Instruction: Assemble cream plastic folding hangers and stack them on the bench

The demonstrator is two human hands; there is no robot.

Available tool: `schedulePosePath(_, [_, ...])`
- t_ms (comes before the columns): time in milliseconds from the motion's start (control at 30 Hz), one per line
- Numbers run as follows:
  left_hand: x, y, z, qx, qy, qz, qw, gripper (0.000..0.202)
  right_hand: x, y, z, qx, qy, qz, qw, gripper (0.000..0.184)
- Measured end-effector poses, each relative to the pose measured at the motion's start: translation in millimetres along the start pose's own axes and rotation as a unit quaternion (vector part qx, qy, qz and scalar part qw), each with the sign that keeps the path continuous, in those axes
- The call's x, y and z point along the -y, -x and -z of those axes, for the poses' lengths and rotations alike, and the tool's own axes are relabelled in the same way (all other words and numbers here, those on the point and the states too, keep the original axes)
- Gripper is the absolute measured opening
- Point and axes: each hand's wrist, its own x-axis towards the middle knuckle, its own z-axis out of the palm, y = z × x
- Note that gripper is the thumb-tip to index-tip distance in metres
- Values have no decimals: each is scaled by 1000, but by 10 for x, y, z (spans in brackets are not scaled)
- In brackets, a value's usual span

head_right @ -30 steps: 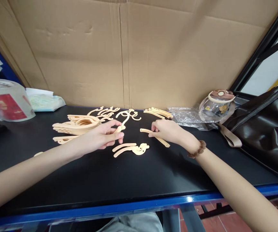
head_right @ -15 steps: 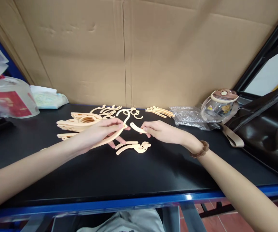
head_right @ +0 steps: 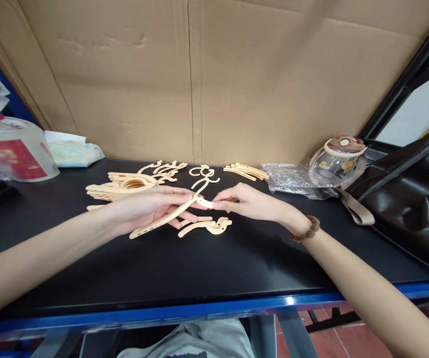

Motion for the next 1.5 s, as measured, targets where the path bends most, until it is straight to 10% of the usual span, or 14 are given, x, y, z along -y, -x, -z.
schedulePosePath(433, [91, -41, -26, -30, 9, -9, 999, 19, -37, -11, 18, -13, 30, 30, 999, 40])
schedulePosePath(900, [70, -28, -86, -125, -114, -105, 980, 39, 57, -18, -44, -154, 118, -96, 976, 29])
schedulePosePath(1167, [117, -27, 146, -159, -541, -208, 799, 26, -151, 12, 25, -144, 82, -174, 971, 36])
schedulePosePath(1333, [152, -22, 93, -163, -562, -234, 777, 26, -104, 17, -16, -185, 80, -147, 969, 35])
schedulePosePath(1500, [177, -39, 42, -170, -585, -264, 748, 27, 76, -17, -99, -318, 298, -36, 899, 30])
